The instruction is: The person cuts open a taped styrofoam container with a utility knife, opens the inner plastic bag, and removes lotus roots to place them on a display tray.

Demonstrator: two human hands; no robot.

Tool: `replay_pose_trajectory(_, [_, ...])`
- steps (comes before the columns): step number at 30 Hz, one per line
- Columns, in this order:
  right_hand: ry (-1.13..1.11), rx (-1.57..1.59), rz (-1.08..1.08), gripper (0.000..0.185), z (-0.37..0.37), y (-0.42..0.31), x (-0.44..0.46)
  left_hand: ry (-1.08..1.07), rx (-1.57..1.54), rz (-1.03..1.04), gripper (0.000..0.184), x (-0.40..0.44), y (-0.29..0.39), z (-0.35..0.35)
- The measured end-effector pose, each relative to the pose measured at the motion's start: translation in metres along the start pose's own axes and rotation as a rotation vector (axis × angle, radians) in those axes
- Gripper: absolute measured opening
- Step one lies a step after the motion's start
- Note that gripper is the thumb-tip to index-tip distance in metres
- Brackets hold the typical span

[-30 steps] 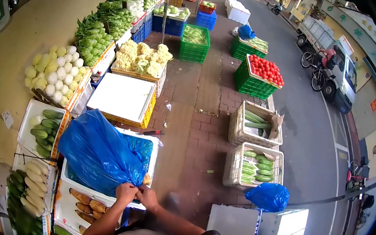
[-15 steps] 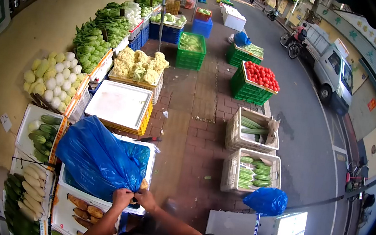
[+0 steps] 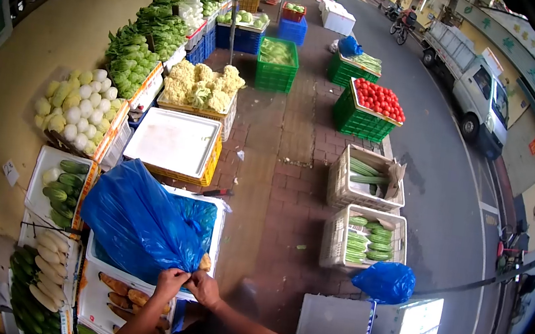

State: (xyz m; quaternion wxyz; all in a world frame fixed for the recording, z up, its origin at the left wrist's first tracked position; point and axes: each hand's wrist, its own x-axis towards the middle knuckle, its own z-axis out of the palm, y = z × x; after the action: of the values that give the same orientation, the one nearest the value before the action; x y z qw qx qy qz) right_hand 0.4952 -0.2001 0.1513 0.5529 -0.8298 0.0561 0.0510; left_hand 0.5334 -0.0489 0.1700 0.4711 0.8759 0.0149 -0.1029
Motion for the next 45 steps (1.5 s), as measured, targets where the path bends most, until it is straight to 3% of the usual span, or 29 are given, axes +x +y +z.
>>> replay_pose_trajectory(8, [0.024,0.454,0.215,0.024,-0.018,-0.011,0.000,0.092,0.151,0.101,0.028,0.000,0.004,0.013])
replay_pose_trajectory(14, [-0.118,0.243,0.225,0.027,-0.017,0.011,0.012,-0.051,0.103,-0.039,0.031,-0.005,0.023,0.003])
replay_pose_trajectory(17, [-0.086,0.070,0.086,0.028,-0.016,0.021,0.019,-0.019,0.179,0.021,0.027,-0.005,0.008,0.010])
replay_pose_trajectory(20, [-0.206,0.125,0.038,0.028,-0.016,0.040,0.036,-0.005,0.210,0.064,0.025,-0.007,0.011,0.010])
replay_pose_trajectory(21, [-0.276,0.278,0.127,0.030,-0.015,0.037,0.040,-0.059,0.137,-0.027,0.025,-0.010,0.030,0.002])
replay_pose_trajectory(24, [-0.296,0.157,0.167,0.031,-0.020,0.028,0.041,-0.029,0.152,-0.003,0.026,-0.007,0.011,0.010])
replay_pose_trajectory(25, [-0.235,0.102,0.118,0.031,-0.019,0.027,0.037,0.011,0.218,0.121,0.027,-0.008,0.006,0.011])
replay_pose_trajectory(27, [-0.114,-0.006,0.019,0.032,-0.013,0.022,0.029,0.035,0.147,0.089,0.026,-0.009,0.001,0.015])
replay_pose_trajectory(31, [0.067,0.024,0.094,0.031,-0.011,-0.006,0.009,0.041,0.101,0.068,0.024,-0.012,0.005,0.017])
replay_pose_trajectory(33, [0.131,0.035,0.105,0.029,-0.002,-0.005,-0.001,-0.015,0.033,-0.046,0.023,-0.015,0.021,0.010])
replay_pose_trajectory(39, [0.164,0.348,0.141,0.022,0.001,-0.011,-0.008,0.017,-0.103,-0.071,0.028,-0.013,0.009,0.020])
replay_pose_trajectory(45, [-0.185,0.650,0.346,0.022,-0.030,-0.003,0.008,-0.002,-0.131,-0.115,0.028,-0.018,0.030,0.013])
